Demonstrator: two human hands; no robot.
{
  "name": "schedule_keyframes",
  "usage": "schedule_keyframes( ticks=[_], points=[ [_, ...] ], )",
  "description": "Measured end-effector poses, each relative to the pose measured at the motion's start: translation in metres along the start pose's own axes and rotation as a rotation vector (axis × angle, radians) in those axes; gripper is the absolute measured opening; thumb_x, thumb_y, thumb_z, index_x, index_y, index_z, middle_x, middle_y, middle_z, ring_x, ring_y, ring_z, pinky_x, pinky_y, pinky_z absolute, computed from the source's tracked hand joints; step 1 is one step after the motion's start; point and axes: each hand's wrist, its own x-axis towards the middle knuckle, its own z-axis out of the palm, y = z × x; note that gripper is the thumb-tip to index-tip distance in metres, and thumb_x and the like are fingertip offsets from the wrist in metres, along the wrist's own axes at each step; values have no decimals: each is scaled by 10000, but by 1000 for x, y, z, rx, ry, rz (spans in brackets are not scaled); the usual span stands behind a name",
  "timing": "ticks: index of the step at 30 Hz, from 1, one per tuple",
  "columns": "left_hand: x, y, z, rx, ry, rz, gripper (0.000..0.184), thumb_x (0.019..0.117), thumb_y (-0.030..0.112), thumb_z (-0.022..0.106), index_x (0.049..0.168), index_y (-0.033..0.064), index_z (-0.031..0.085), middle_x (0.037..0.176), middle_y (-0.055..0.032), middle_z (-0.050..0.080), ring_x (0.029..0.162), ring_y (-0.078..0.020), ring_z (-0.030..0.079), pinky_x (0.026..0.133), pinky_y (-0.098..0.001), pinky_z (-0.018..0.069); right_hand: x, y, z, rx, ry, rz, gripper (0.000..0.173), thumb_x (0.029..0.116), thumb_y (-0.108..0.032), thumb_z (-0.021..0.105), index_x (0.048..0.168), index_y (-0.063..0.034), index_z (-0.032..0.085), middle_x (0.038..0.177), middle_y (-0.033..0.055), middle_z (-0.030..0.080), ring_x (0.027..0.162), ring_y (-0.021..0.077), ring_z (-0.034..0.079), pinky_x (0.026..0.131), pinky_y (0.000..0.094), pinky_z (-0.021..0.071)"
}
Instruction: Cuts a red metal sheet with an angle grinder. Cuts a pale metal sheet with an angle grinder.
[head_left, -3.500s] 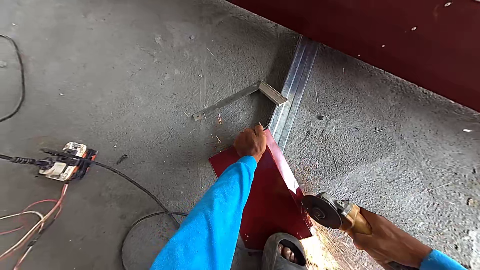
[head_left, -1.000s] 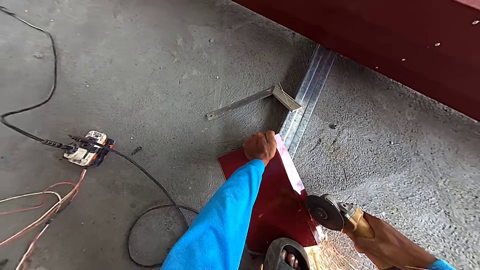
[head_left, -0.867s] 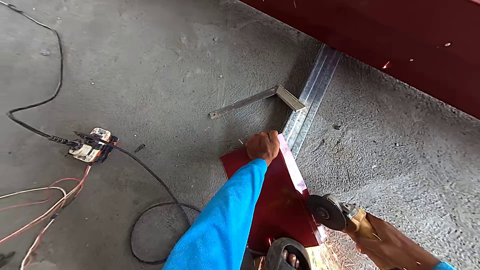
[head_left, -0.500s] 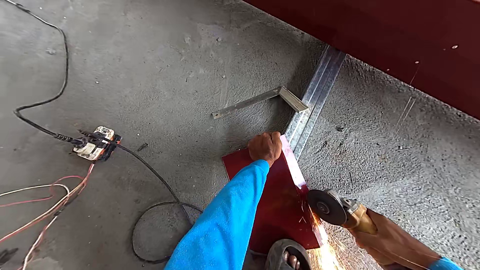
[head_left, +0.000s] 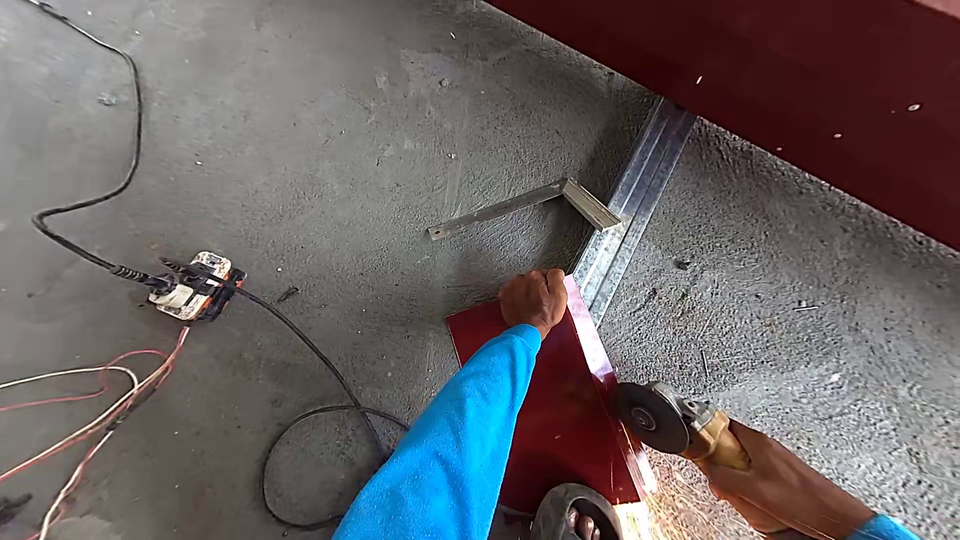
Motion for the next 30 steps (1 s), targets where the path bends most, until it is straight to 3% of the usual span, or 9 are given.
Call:
schedule_keyframes(
  ticks=[8, 11, 15, 20, 30],
  points=[
    [0, -2, 0, 4, 1, 19, 514, 1024, 353, 328, 725, 114, 671, 753, -95, 693, 830, -288, 704, 671, -529, 488, -6, 0, 0, 84, 48, -16, 808, 576, -410, 840, 1245, -33, 591, 954, 133, 700, 823, 278, 712, 762, 536, 578],
    [-1, -5, -5, 13, -64, 61, 518, 1052, 359, 312, 786, 107, 678, 784, -107, 694, 857, -298, 702, 693, -539, 491, -11, 4, -7, 158, 107, -41, 779, 538, -447, 820, 1187, -73, 605, 880, 65, 701, 726, 205, 715, 679, 470, 604],
    [-4, -13, -9, 70, -113, 147, 573, 1092, 400, 272, 844, 97, 691, 853, -109, 710, 893, -292, 705, 719, -535, 515, -11, 11, -12, 178, 137, -29, 759, 528, -465, 823, 1165, -114, 607, 846, 27, 709, 686, 175, 717, 649, 445, 618],
    [3, -9, -14, 105, -203, -22, 750, 1091, 523, 156, 760, 63, 648, 834, -151, 694, 933, -329, 699, 762, -551, 507, -10, 3, -9, 123, 96, -14, 745, 545, -462, 815, 1182, -134, 610, 880, 31, 705, 738, 181, 714, 690, 457, 605],
    [1, -19, -2, 65, -58, 21, 717, 1084, 495, 194, 666, 80, 602, 716, -119, 659, 822, -303, 701, 695, -521, 500, -1, -10, -3, 57, 56, -4, 782, 544, -489, 816, 1212, -139, 612, 917, 37, 707, 800, 192, 716, 737, 475, 598]
  ],
)
